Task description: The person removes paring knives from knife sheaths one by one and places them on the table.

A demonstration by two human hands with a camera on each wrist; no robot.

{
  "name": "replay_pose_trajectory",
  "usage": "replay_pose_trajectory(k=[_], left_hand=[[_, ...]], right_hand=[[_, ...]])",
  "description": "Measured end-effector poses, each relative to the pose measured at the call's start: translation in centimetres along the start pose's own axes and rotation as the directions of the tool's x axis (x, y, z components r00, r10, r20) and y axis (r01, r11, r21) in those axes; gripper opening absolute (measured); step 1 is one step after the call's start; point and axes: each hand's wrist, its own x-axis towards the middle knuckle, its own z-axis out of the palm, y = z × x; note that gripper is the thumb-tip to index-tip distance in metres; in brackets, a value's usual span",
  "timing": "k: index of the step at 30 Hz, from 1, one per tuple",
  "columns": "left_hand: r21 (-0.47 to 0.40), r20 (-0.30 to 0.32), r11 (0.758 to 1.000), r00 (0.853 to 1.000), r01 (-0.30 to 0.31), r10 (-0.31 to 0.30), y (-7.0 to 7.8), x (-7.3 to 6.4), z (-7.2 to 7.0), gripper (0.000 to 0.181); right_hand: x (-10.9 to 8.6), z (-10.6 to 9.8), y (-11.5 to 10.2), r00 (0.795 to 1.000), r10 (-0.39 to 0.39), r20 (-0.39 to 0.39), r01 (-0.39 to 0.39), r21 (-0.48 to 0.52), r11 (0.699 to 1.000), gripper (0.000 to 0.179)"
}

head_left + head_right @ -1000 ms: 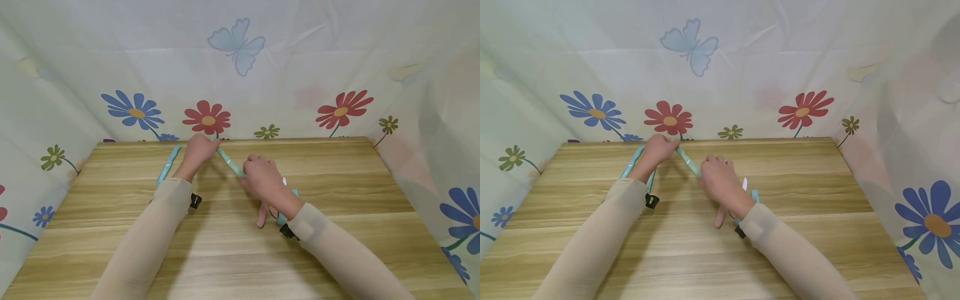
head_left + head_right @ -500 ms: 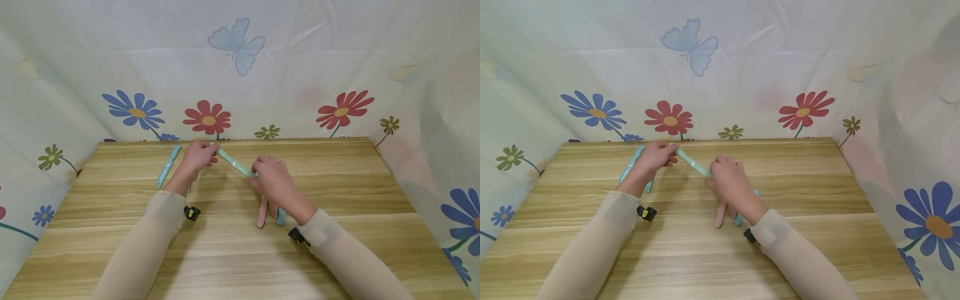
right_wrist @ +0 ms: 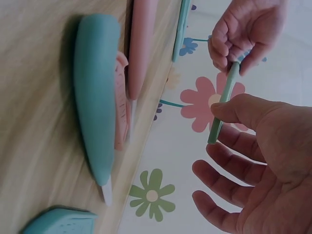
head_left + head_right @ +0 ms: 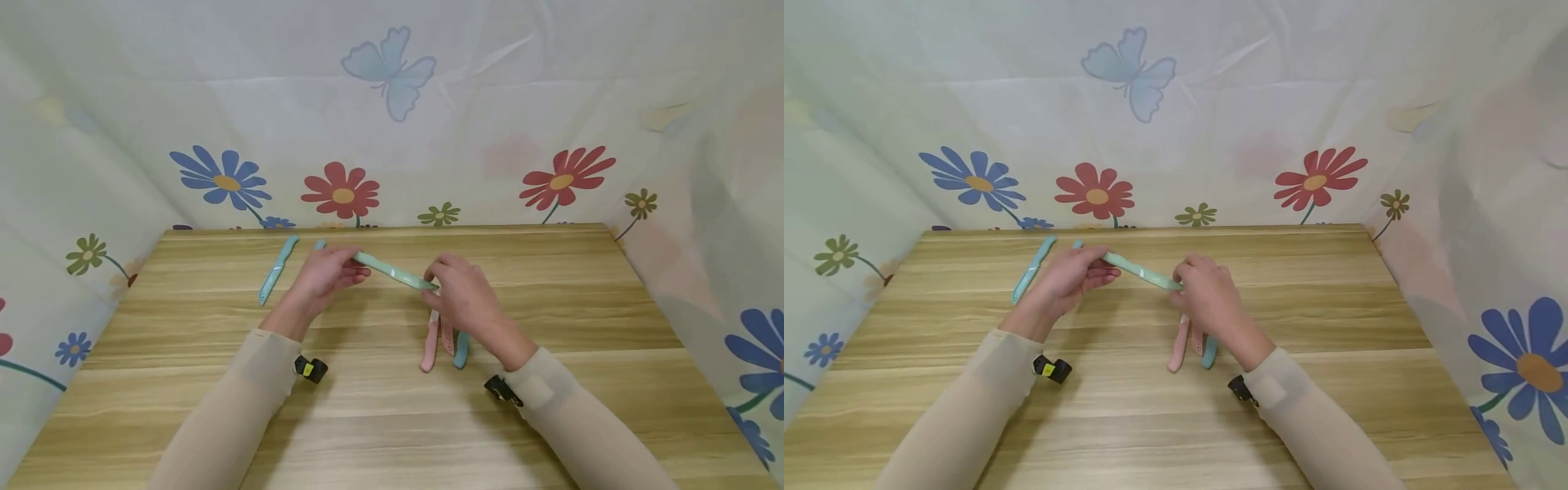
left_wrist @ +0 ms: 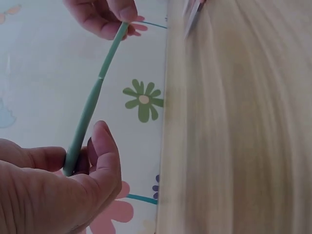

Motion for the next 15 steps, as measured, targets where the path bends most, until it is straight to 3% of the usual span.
replay_pose_trajectory(k=[6,15], left_hand=[[-0.140,0.024,0.990,1.000,0.013,-0.010,-0.8,-0.5,0.2,0.030],[-0.233,0.021,0.971,0.999,0.044,-0.040,-1.5,-1.1,0.6,0.027]], right_hand=[[-0.2,0.2,0.5,0.999,-0.024,-0.026,0.025,0.043,0.999,0.020],[-0.5,0.2,1.3,1.000,0.013,0.008,-0.015,0.181,0.983,0.019]])
